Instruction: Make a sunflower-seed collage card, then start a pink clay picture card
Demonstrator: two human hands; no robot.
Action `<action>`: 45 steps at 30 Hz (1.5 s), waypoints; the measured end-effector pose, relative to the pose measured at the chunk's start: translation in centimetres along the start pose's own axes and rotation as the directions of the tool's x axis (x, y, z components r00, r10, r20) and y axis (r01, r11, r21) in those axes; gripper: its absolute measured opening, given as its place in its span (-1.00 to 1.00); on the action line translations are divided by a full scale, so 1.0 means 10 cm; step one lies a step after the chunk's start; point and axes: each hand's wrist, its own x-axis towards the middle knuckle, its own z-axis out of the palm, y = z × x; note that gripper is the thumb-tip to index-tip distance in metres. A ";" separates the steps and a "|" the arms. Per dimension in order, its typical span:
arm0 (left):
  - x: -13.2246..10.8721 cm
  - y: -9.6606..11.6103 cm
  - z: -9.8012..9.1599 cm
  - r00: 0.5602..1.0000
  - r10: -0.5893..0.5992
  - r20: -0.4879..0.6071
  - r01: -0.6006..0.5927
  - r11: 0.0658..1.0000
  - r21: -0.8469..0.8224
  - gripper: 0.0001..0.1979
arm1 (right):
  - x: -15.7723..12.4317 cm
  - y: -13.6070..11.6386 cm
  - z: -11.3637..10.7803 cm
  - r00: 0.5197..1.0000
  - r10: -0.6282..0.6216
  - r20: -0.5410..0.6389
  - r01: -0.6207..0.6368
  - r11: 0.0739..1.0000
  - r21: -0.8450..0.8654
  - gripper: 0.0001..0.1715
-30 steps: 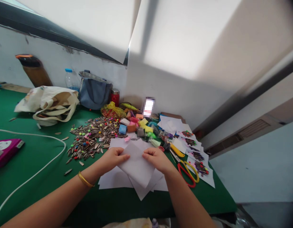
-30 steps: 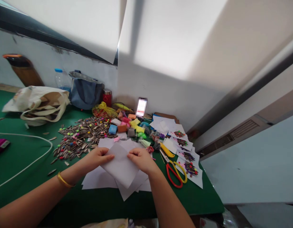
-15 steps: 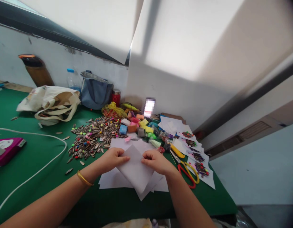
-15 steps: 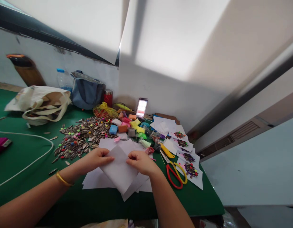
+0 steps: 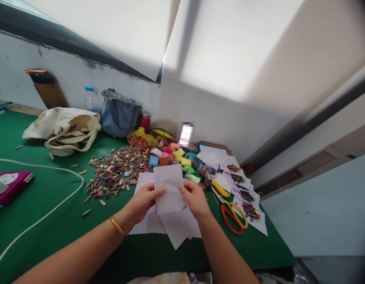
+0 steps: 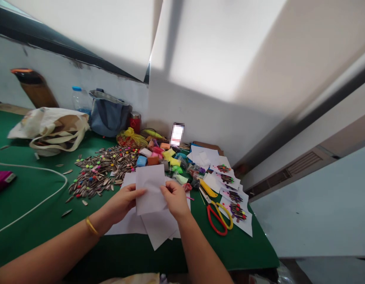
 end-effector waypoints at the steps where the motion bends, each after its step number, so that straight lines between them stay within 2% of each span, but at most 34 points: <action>1: 0.03 0.01 -0.04 1.000 0.007 -0.026 -0.006 1.000 0.017 -0.60 | 0.00 0.02 -0.02 1.000 -0.009 -0.023 0.009 1.000 -0.018 -0.63; 3: 0.07 0.02 -0.11 0.996 0.022 -0.092 -0.014 0.996 0.085 -0.63 | 0.00 0.07 -0.06 0.998 -0.013 -0.058 0.012 0.999 -0.031 -0.64; 5: 0.08 0.02 -0.16 0.995 0.044 -0.088 -0.032 0.991 0.131 -0.62 | 0.00 0.11 -0.09 0.997 -0.004 -0.071 0.002 1.000 -0.029 -0.67; 11: 0.02 0.03 -0.16 0.990 0.119 0.073 -0.129 0.979 0.155 -0.52 | -0.04 0.17 -0.06 0.998 0.035 -0.055 -0.037 0.999 -0.027 -0.69; 14: 0.05 0.07 -0.19 0.985 0.166 0.052 -0.174 0.961 0.215 -0.55 | -0.06 0.19 -0.01 0.999 0.037 -0.020 -0.037 0.999 -0.035 -0.68; 16: 0.08 0.09 -0.22 0.981 0.193 0.010 -0.188 0.941 0.283 -0.63 | -0.08 0.21 0.00 0.999 0.026 -0.030 -0.028 0.999 -0.039 -0.67; 18: 0.11 0.12 -0.25 0.977 0.212 0.001 -0.201 0.929 0.311 -0.61 | -0.09 0.24 0.01 0.998 0.030 -0.049 -0.031 0.999 -0.040 -0.68; 23: 0.15 0.15 -0.28 0.959 0.267 0.093 -0.283 0.921 0.268 -0.59 | -0.14 0.29 0.02 0.997 0.060 -0.041 -0.062 0.996 -0.059 -0.69; 27: 0.20 0.10 -0.31 0.926 0.377 -0.004 -0.356 0.877 0.324 -0.71 | -0.18 0.28 0.05 0.998 0.049 -0.048 -0.054 0.991 -0.120 -0.68; 30: 0.23 0.07 -0.35 0.907 0.418 -0.042 -0.382 0.863 0.330 -0.66 | -0.22 0.27 0.07 0.997 0.055 -0.057 -0.063 0.989 -0.132 -0.68; 33: 0.27 0.10 -0.36 0.884 0.459 -0.086 -0.418 0.860 0.294 -0.65 | -0.27 0.28 0.08 0.996 0.070 -0.061 -0.077 0.990 -0.119 -0.68; 35: 0.28 0.13 -0.33 0.875 0.472 -0.109 -0.436 0.865 0.247 -0.71 | -0.31 0.29 0.09 0.995 0.071 -0.076 -0.080 0.990 -0.117 -0.67; 37: 0.28 0.14 -0.30 0.887 0.448 -0.111 -0.427 0.887 0.176 -0.66 | -0.34 0.29 0.09 0.993 0.058 -0.104 -0.070 0.990 -0.121 -0.66; 38: 0.27 0.14 -0.28 0.909 0.408 -0.090 -0.394 0.909 0.136 -0.58 | -0.35 0.28 0.09 0.991 0.044 -0.124 -0.059 0.990 -0.124 -0.66; 40: 0.23 0.11 -0.24 0.964 0.264 0.022 -0.265 0.960 0.089 -0.48 | -0.35 0.25 0.09 0.986 0.012 -0.165 -0.033 0.991 -0.127 -0.65; 42: 0.19 0.04 -0.22 0.979 0.085 0.182 -0.116 0.979 0.167 -0.50 | -0.34 0.21 0.10 0.977 -0.019 -0.212 -0.010 0.991 -0.135 -0.64; 43: 0.18 0.01 -0.22 0.978 0.036 0.206 -0.082 0.972 0.219 -0.52 | -0.34 0.19 0.10 0.971 -0.038 -0.236 0.003 0.989 -0.147 -0.64; 45: 0.18 -0.04 -0.21 0.986 0.033 0.165 -0.081 0.953 0.293 -0.58 | -0.34 0.17 0.11 0.956 -0.088 -0.279 0.035 0.981 -0.189 -0.64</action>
